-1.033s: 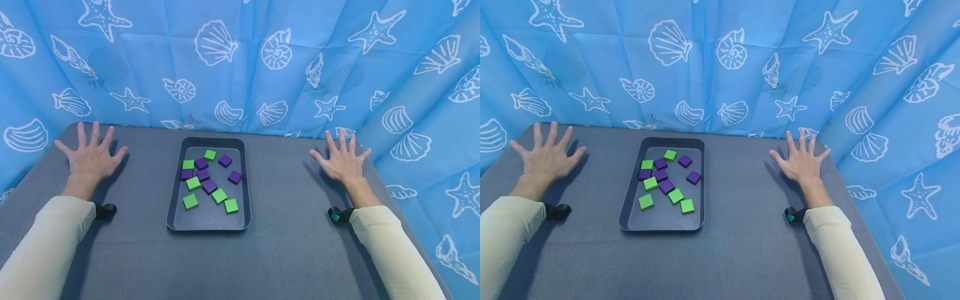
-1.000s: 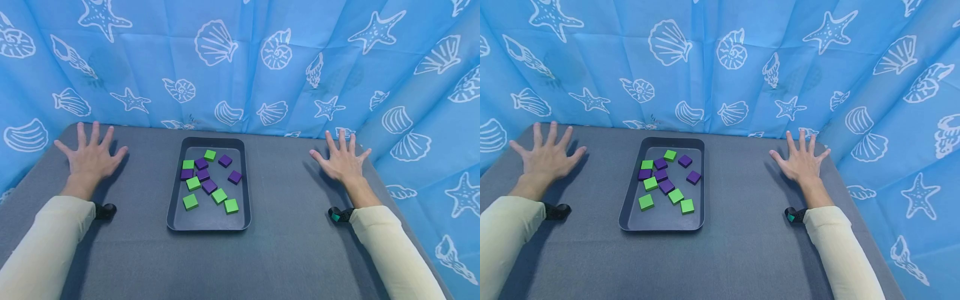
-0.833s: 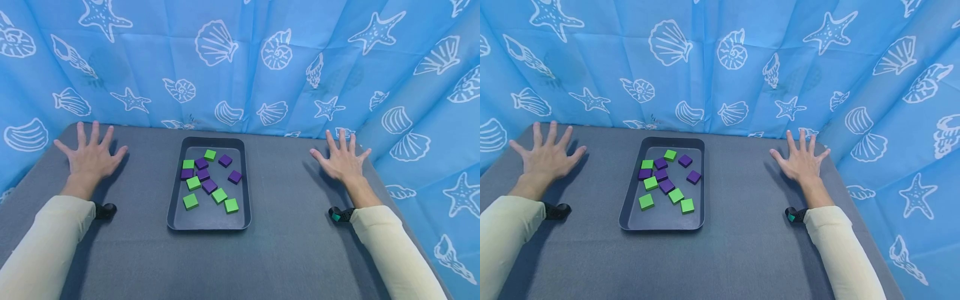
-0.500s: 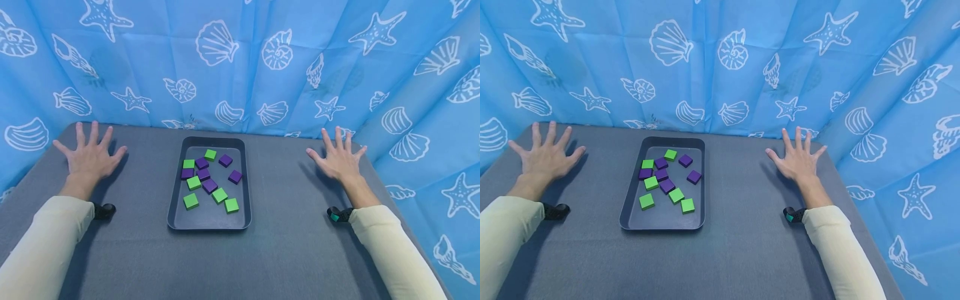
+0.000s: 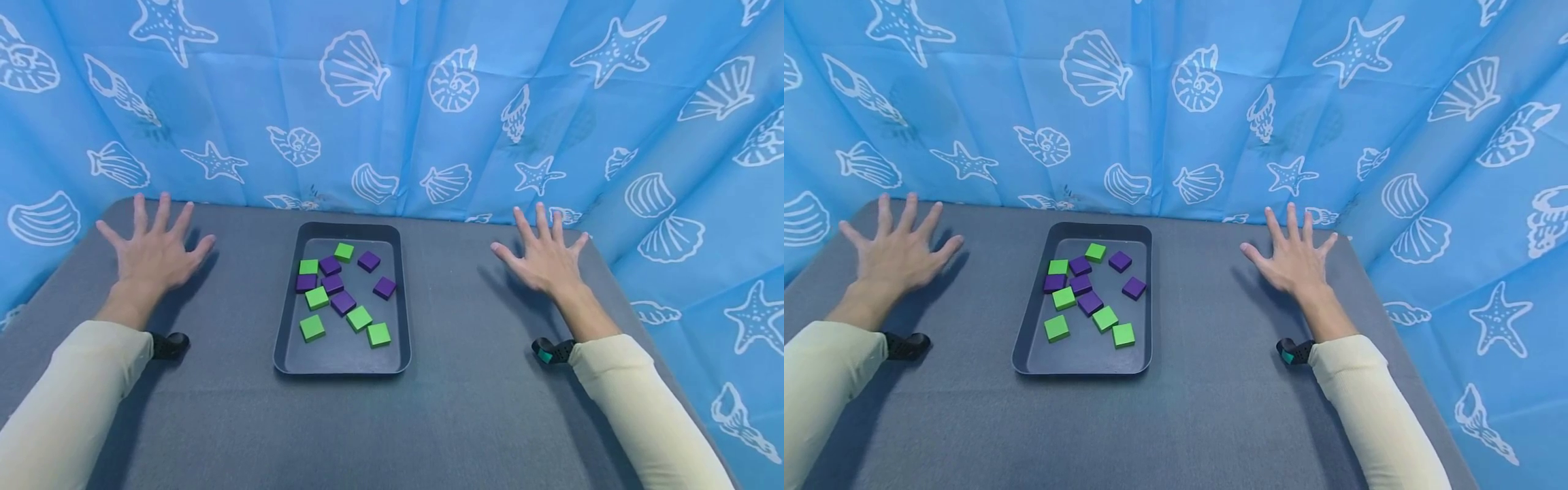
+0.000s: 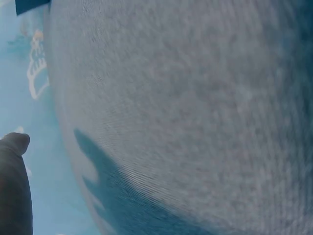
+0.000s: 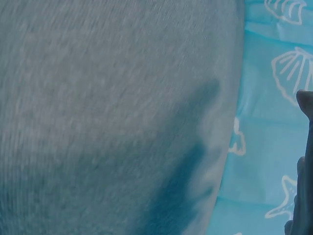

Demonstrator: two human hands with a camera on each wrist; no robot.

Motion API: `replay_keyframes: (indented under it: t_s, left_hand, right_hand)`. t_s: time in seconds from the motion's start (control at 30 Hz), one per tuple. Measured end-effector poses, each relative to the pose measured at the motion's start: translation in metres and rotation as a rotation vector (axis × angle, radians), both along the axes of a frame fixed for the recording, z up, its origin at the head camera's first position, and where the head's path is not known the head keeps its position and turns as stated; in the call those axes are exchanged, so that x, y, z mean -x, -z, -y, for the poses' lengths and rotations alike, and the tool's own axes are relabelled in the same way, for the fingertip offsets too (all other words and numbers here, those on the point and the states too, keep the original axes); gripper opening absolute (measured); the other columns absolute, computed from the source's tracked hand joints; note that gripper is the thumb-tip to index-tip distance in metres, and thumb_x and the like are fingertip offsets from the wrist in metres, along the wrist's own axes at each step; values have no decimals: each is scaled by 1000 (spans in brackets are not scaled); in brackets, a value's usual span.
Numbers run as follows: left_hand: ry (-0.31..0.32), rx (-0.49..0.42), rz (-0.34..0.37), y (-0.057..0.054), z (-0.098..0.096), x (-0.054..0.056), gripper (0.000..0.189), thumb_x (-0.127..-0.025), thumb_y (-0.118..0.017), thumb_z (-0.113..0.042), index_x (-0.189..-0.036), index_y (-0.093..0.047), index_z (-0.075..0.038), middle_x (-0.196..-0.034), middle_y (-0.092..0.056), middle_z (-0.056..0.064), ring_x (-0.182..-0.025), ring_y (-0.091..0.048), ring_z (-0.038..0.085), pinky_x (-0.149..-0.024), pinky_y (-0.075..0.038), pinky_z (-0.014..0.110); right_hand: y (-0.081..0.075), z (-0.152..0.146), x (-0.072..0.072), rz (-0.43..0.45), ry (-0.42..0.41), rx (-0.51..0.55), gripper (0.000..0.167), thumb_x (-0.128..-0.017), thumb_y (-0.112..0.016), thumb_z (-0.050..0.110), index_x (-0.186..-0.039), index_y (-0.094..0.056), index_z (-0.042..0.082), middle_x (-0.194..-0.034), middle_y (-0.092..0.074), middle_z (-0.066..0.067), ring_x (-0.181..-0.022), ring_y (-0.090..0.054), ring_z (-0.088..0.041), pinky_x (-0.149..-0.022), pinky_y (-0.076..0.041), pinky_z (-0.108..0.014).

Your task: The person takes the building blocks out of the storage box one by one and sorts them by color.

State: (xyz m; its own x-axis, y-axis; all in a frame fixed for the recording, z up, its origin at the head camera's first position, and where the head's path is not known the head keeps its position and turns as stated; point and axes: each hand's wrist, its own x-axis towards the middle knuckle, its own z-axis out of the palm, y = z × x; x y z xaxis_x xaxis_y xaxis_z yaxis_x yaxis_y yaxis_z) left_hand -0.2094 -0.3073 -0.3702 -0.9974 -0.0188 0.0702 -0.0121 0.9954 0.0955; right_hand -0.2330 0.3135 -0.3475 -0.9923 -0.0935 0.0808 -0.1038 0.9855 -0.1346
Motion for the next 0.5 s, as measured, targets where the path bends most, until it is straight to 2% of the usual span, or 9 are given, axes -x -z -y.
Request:
replay_keyframes:
  t_s: [0.23,0.5]
  left_hand:
    - [72,-7,-21,-12,-22,0,82,-100,-24,-67,-161,-6,-16,-164,15,17,-144,30,39,-98,18,81]
    - [187,20,-70,-24,-50,-5,82,-99,-31,-68,-161,-16,-17,-166,4,14,-149,18,39,-102,12,80]
  right_hand:
    - [-11,17,-3,20,-80,11,89,-93,-37,74,-162,-4,27,-166,8,-14,-149,11,-46,-98,13,-83]
    - [-22,39,-11,19,-246,-1,87,-94,-48,67,-162,-11,27,-168,1,-11,-151,3,-40,-104,4,-80]
